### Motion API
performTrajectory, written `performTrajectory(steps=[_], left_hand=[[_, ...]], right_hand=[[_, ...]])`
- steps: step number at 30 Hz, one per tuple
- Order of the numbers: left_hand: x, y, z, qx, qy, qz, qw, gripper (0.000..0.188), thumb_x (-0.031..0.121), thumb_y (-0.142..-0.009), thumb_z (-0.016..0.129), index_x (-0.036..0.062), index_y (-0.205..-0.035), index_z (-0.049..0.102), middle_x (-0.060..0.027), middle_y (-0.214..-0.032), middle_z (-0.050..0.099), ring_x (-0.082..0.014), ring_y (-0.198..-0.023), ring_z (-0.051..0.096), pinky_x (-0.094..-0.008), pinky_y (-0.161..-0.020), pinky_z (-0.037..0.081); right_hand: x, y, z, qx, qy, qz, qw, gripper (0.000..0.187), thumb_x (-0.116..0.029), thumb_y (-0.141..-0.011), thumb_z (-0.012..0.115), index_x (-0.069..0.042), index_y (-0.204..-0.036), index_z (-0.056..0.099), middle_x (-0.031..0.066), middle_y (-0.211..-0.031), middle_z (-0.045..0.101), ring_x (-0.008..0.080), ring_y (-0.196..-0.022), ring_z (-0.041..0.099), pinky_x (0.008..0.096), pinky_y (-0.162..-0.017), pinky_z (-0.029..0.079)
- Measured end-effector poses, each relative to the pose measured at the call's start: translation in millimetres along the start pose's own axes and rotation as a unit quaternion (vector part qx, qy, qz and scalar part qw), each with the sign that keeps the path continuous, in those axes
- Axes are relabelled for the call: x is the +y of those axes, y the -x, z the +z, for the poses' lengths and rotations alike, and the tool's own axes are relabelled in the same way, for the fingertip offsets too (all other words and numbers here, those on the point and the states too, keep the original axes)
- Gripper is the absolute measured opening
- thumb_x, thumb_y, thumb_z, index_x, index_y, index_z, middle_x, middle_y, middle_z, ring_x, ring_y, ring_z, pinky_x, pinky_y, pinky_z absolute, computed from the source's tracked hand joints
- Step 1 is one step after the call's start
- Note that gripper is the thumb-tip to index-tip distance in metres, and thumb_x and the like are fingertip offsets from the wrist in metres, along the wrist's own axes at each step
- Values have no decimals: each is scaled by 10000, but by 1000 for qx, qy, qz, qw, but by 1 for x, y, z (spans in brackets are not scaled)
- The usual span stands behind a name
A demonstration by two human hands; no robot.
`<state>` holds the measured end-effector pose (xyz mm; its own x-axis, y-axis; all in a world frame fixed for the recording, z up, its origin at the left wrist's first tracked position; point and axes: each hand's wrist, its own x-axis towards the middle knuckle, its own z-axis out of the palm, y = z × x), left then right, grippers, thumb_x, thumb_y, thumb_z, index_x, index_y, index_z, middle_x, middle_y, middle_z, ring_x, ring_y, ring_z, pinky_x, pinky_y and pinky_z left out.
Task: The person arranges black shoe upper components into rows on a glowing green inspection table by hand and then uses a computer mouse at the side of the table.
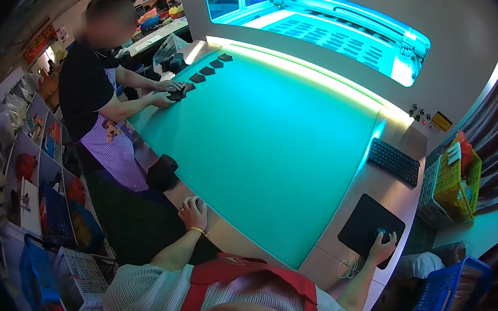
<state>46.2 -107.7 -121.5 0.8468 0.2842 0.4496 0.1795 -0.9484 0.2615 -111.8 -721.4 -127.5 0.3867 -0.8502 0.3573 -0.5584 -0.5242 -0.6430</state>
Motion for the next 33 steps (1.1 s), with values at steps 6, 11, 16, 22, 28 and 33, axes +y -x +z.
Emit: performTrajectory(steps=[6, 11, 16, 22, 28, 33], left_hand=[[2, 5, -4, -40, 9, -18, 999, 453, 366, -814, 716, 176, -1201, 578, -86, -1254, 552, -312, -1195, 514, -483, -986, 398], [7, -15, 3, -65, 20, -9, 998, 458, 352, -819, 699, 164, -1208, 548, -106, -1298, 516, -321, -1243, 471, -509, -1020, 351], [-2, -51, -58, -70, 34, 219, 973, 513, 395, -827, 705, 146, -1246, 546, -89, -1260, 527, -317, -1231, 475, -475, -984, 379], [-130, -230, -58, -145, 89, -107, 980, 748, 585, -776, 706, 70, -1299, 556, -184, -1336, 539, -386, -1252, 488, -516, -1025, 388], [-175, -265, -31, -484, 128, -91, 861, 914, 597, -655, 799, -33, -1284, 591, -237, -1262, 626, -336, -1204, 589, -401, -995, 469], [-150, -261, -27, -540, 26, -5, 841, 1129, 736, -554, 763, 23, -1385, 494, -211, -1428, 455, -391, -1352, 406, -546, -1047, 369]], right_hand=[[16, -6, 4, 1, -28, 6, 1000, 600, -330, -901, 686, 18, -1347, 489, 205, -1228, 624, 353, -1144, 584, 429, -1013, 431], [7, 0, -10, 93, -24, -48, 994, 529, -297, -936, 669, 92, -1268, 534, 228, -1205, 633, 363, -1118, 620, 430, -988, 477], [-94, 23, 0, 11, -74, -148, 986, 366, -211, -958, 632, 36, -1226, 604, 179, -1156, 669, 300, -1058, 656, 392, -940, 501], [-200, 97, 71, -185, -223, -180, 940, 279, -175, -985, 596, -30, -1221, 638, 112, -1095, 696, 192, -981, 649, 305, -800, 502], [-386, 255, 166, -443, -244, -142, 851, 275, -176, -974, 615, -34, -1210, 625, 89, -1110, 687, 191, -988, 636, 317, -816, 508], [-508, 349, 229, -673, -367, 73, 638, 545, -331, -1021, 512, -68, -1474, 361, 148, -1440, 468, 275, -1242, 531, 387, -971, 462]])
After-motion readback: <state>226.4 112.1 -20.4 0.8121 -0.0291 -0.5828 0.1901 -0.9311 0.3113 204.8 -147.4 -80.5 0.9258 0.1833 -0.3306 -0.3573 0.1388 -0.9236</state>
